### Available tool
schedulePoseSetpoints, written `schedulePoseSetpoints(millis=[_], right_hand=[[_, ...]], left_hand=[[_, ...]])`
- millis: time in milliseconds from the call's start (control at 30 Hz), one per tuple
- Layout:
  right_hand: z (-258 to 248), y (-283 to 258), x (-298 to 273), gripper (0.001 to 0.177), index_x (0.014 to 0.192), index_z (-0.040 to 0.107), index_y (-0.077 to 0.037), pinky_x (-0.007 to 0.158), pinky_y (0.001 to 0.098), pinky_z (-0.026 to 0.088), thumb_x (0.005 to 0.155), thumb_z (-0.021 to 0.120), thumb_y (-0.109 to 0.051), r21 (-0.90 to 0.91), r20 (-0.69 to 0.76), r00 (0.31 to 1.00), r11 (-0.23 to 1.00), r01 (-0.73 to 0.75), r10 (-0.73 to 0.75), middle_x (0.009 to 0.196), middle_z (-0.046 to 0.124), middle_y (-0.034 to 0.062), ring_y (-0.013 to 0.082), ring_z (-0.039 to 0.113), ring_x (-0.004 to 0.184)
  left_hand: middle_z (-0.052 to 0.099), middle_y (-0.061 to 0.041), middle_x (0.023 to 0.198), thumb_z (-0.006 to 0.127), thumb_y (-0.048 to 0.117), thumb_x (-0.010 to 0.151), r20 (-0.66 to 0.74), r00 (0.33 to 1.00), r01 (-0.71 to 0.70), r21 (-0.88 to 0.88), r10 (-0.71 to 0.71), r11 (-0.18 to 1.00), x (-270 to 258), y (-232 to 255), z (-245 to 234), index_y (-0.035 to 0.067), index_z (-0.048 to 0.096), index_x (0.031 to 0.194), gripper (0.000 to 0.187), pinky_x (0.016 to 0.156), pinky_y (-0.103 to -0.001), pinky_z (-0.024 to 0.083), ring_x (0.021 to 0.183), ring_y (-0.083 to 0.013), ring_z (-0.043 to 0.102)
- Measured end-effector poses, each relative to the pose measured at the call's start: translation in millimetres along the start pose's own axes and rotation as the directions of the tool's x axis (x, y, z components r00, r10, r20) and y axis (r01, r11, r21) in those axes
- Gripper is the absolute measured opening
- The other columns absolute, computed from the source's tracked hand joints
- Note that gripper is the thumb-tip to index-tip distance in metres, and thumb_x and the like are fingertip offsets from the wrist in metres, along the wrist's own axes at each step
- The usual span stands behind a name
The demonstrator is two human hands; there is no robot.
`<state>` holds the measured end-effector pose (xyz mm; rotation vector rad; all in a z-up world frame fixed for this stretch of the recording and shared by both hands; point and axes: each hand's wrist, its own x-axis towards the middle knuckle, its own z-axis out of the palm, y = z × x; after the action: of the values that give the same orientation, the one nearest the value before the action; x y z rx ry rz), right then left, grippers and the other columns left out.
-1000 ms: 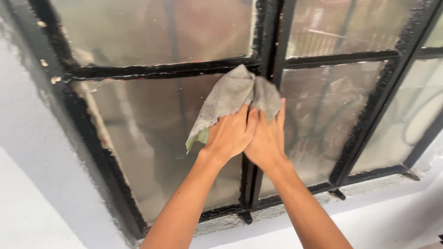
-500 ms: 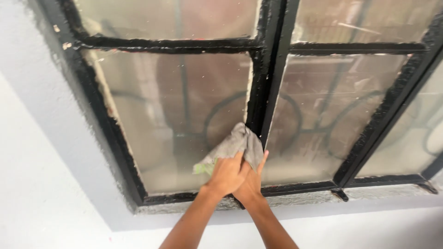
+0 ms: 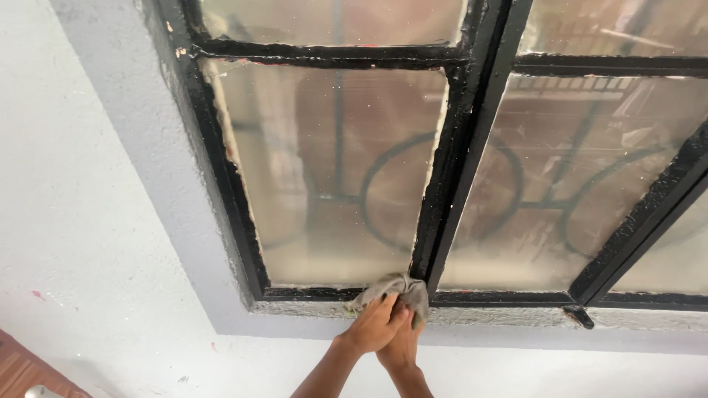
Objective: Cleaning a window pane using a spray bottle and a cloth.
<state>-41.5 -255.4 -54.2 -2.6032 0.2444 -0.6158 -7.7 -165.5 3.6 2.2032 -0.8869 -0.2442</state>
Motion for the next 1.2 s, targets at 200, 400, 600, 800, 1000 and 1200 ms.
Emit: schedulePoseSetpoints(millis=[200, 400, 600, 800, 1000, 1200], right_hand=[[-52, -61, 41, 0.054, 0.123, 0.047, 0.006, 0.100, 0.0602, 0.031, 0.084, 0.071, -0.022, 0.117, -0.204, 0.978, 0.991, 0.062, -0.038, 0.124, 0.046, 0.0273, 0.0425, 0.040, 0.119], [-123, -158, 118, 0.050, 0.130, 0.051, 0.006, 0.101, 0.0590, 0.031, 0.088, 0.066, -0.018, -0.030, -0.566, 0.750, 0.917, 0.397, -0.343, 0.122, 0.051, 0.0277, 0.0469, 0.042, 0.116], [-169, -255, 167, 0.041, 0.126, 0.053, 0.001, 0.103, 0.0575, 0.033, 0.097, 0.064, -0.025, -0.060, -0.625, 0.658, 0.866, 0.496, -0.420, 0.125, 0.054, 0.0238, 0.0451, 0.044, 0.116], [-112, -243, 147, 0.041, 0.131, 0.058, -0.006, 0.106, 0.0636, 0.030, 0.096, 0.053, -0.025, -0.255, -0.434, 0.749, 0.865, 0.432, -0.502, 0.136, 0.057, 0.0199, 0.0421, 0.049, 0.127], [-26, -159, 83, 0.042, 0.117, 0.064, 0.000, 0.112, 0.0613, 0.029, 0.092, 0.060, -0.033, -0.327, -0.355, 0.839, 0.895, 0.303, -0.413, 0.113, 0.067, 0.0232, 0.0422, 0.054, 0.120], [-41, -142, 25, 0.035, 0.113, 0.056, -0.001, 0.091, 0.0519, 0.046, 0.083, 0.069, -0.012, -0.106, -0.180, 0.982, 0.994, 0.039, -0.058, 0.114, 0.063, 0.0199, 0.0442, 0.058, 0.107]], left_hand=[[0.064, -0.032, 0.110, 0.047, 0.039, 0.102, -0.519, 0.839, -0.121, 0.121, 0.167, 0.985, -4, 34, -90, 0.006, 0.053, 0.141, 0.052, 0.087, -0.058, 0.046, 0.100, -0.0510, 0.059], [0.068, -0.024, 0.077, 0.053, 0.022, 0.098, -0.621, 0.680, -0.158, 0.395, 0.389, 0.905, -14, 67, -220, 0.005, 0.066, 0.112, 0.025, 0.070, -0.059, 0.049, 0.073, -0.0479, 0.065], [0.070, -0.024, 0.087, 0.058, 0.022, 0.089, -0.712, 0.499, -0.047, 0.547, 0.494, 0.836, -26, 108, -319, 0.002, 0.067, 0.112, 0.031, 0.086, -0.056, 0.045, 0.087, -0.0455, 0.064], [0.069, -0.024, 0.093, 0.055, 0.034, 0.093, -0.727, 0.468, 0.145, 0.624, 0.503, 0.768, -14, 26, -279, 0.004, 0.068, 0.096, 0.032, 0.098, -0.053, 0.041, 0.095, -0.0422, 0.062], [0.071, -0.016, 0.088, 0.049, 0.035, 0.105, -0.573, 0.789, 0.165, 0.545, 0.221, 0.822, -38, -62, -165, 0.007, 0.068, 0.095, 0.035, 0.088, -0.046, 0.046, 0.086, -0.0373, 0.065], [0.063, -0.027, 0.112, 0.068, 0.024, 0.082, -0.541, 0.725, -0.164, 0.465, 0.426, 0.870, -76, -67, -113, -0.007, 0.057, 0.120, 0.050, 0.096, -0.054, 0.042, 0.106, -0.0447, 0.058]])
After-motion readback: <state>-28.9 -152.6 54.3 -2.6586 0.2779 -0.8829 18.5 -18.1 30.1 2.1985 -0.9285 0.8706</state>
